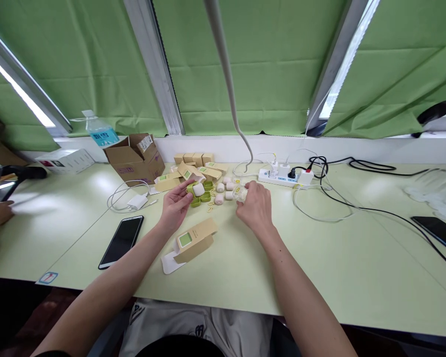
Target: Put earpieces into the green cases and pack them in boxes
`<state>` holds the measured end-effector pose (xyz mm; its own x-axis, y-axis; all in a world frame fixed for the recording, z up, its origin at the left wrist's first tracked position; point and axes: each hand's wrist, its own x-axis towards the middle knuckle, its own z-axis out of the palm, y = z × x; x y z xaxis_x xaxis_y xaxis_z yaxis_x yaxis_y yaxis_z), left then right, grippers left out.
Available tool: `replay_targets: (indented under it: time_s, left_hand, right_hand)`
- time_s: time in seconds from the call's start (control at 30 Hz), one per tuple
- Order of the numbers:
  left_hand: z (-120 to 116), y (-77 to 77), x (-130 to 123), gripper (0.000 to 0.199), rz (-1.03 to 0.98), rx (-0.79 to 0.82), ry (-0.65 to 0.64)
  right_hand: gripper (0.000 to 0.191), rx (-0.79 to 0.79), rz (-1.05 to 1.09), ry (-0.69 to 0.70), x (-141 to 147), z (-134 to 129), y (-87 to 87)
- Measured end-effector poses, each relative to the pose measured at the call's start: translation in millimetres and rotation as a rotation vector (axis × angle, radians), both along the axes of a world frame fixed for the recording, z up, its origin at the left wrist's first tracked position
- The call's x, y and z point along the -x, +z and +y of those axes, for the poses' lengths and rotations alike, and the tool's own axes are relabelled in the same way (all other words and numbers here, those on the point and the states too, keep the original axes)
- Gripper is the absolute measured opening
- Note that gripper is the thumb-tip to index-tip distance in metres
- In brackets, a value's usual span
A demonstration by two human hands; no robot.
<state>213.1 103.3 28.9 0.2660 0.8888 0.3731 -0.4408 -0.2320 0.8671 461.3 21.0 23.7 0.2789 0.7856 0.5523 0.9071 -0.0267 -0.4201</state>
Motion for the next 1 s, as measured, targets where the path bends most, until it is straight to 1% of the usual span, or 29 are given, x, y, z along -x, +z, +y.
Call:
replay_targets:
  time_s: [0.07, 0.13, 0.23, 0.33, 0.6, 0.7, 0.8, 0.9, 1.0]
  left_hand:
    - [-4, 1.3, -2, 0.056, 0.021, -0.042, -0.006]
    - [-9, 2.6, -3, 0.056, 0.051, -0.086, -0.016]
    - [-16, 4.3, -5, 0.055, 0.122, -0.146, -0.032]
    - [-20, 4.7, -7, 0.055, 0.189, -0.169, -0.031]
    - [-23, 2.9, -9, 0.053, 0.274, -0.199, -0.048]
    - [-24, 4.4, -8, 0.052, 0.342, -0.238, -0.039]
    - [-26, 4.8, -8, 0.048, 0.437, -0.298, -0.017]
    - [-29, 3.5, -8, 0.051, 0.533, -0.431, 0.027]
    - [-33, 2.4, -9, 0.064, 0.621, -0.614, 0.060]
  right_hand:
    - [0.049, -0.029, 0.138, 0.116, 11, -5, 6.0]
    - [0.048, -0.063, 0.177, 0.199, 22, -8, 6.9]
    - [0.043, -0.177, 0.115, 0.271, 34, -9, 2.7]
    - [0.042, -0.280, 0.054, 0.336, 40, -9, -1.2]
    - [0.045, -0.304, 0.059, 0.487, 50, -9, -6.4]
    - [0.044, -0.347, 0.079, 0.517, 53, -8, -7.2]
    - [0.043, -0.364, 0.098, 0.515, 54, -9, -7.2]
    - [0.044, -0.325, 0.127, 0.478, 54, -9, -8.5]
    - [0.044, -0.311, 0.162, 0.442, 55, -8, -11.9]
